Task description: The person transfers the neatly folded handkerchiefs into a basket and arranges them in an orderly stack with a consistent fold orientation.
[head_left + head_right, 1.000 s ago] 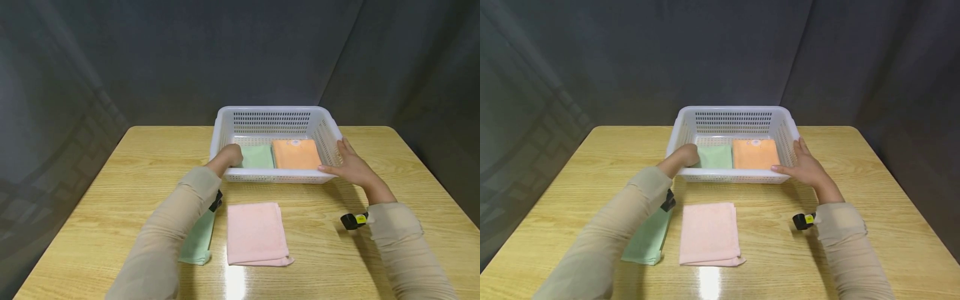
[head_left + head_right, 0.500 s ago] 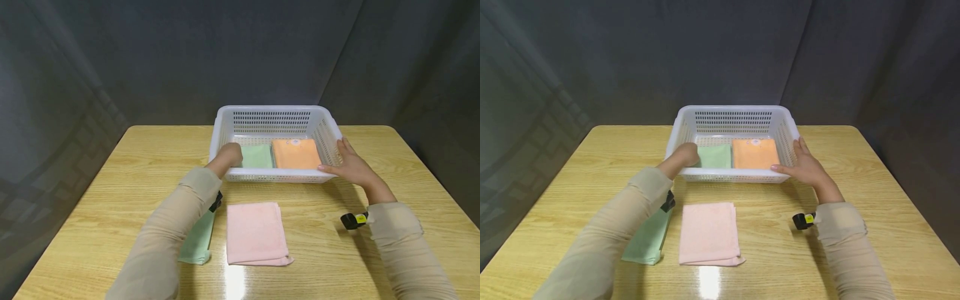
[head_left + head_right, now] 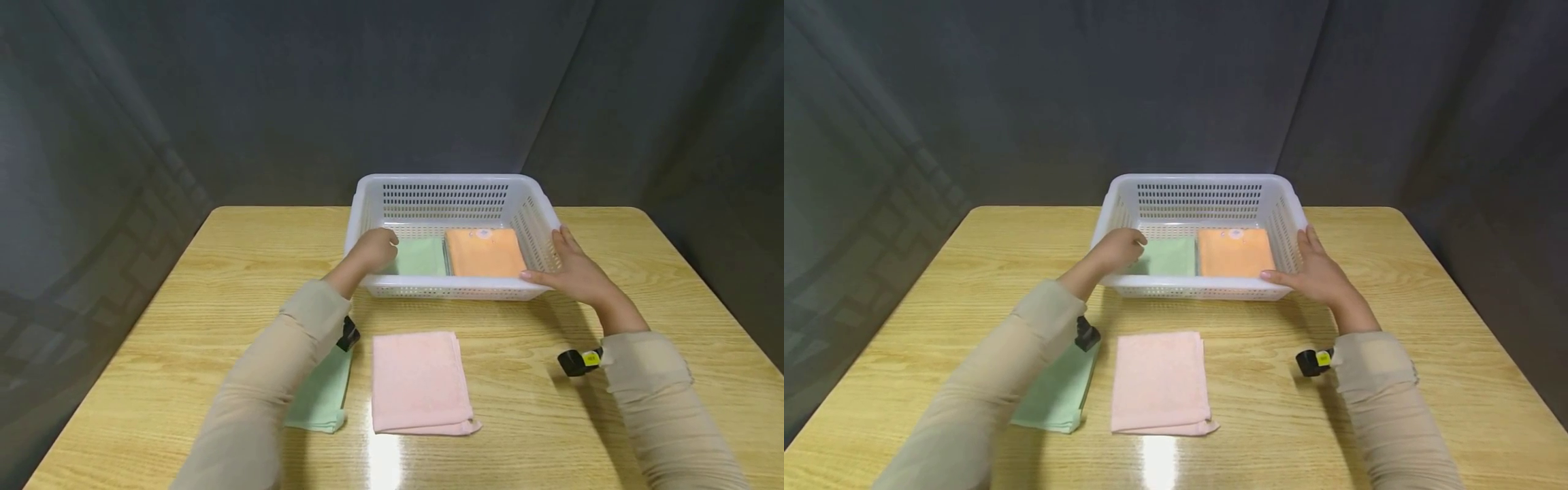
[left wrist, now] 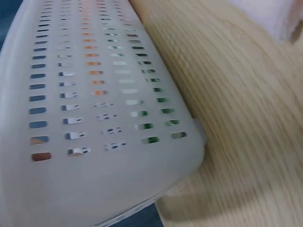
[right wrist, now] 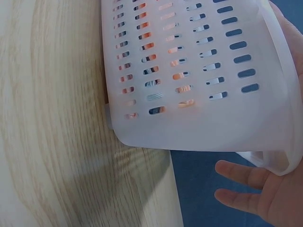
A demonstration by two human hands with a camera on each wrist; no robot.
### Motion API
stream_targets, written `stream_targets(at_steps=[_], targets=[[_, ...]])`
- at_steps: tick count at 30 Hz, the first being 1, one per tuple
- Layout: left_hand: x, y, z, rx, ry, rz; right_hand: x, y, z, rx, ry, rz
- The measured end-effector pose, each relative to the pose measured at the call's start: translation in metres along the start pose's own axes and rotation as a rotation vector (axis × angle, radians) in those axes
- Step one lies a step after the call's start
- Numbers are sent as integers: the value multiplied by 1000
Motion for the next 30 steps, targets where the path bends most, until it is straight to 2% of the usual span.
stream_targets(at_steps=[3,6,10,14,16,23,30], targets=[[-26,-24,-35,-40,77,-79,0,-1,-1,10,-3,3],[-40,-34,-55,-58,87,-194,0,-1,-1,15,-4,1],[-43,-27,-65,-122,114,-424,0,0,-1,9,-6,1],[-46,-21,-75,-155,119,-576,0,2,-1,-10,-7,1],[-49,-19,-79,-159,119,-595,0,2,-1,-13,-8,1],[-61,-7,-90,-194,84,-564,-1,3,-1,-12,-11,-8],[-72,3,-100,-206,51,-596,-1,2,-1,-5,-5,-25]])
Point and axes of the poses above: each hand's wrist, its own z-axis towards the middle knuckle, its own x-axis out of the palm, y = z × x, the point moved 10 cm from there along z, towards the middle knuckle, and after that the axes turned 7 degrees about z, right-handed, at the moved point
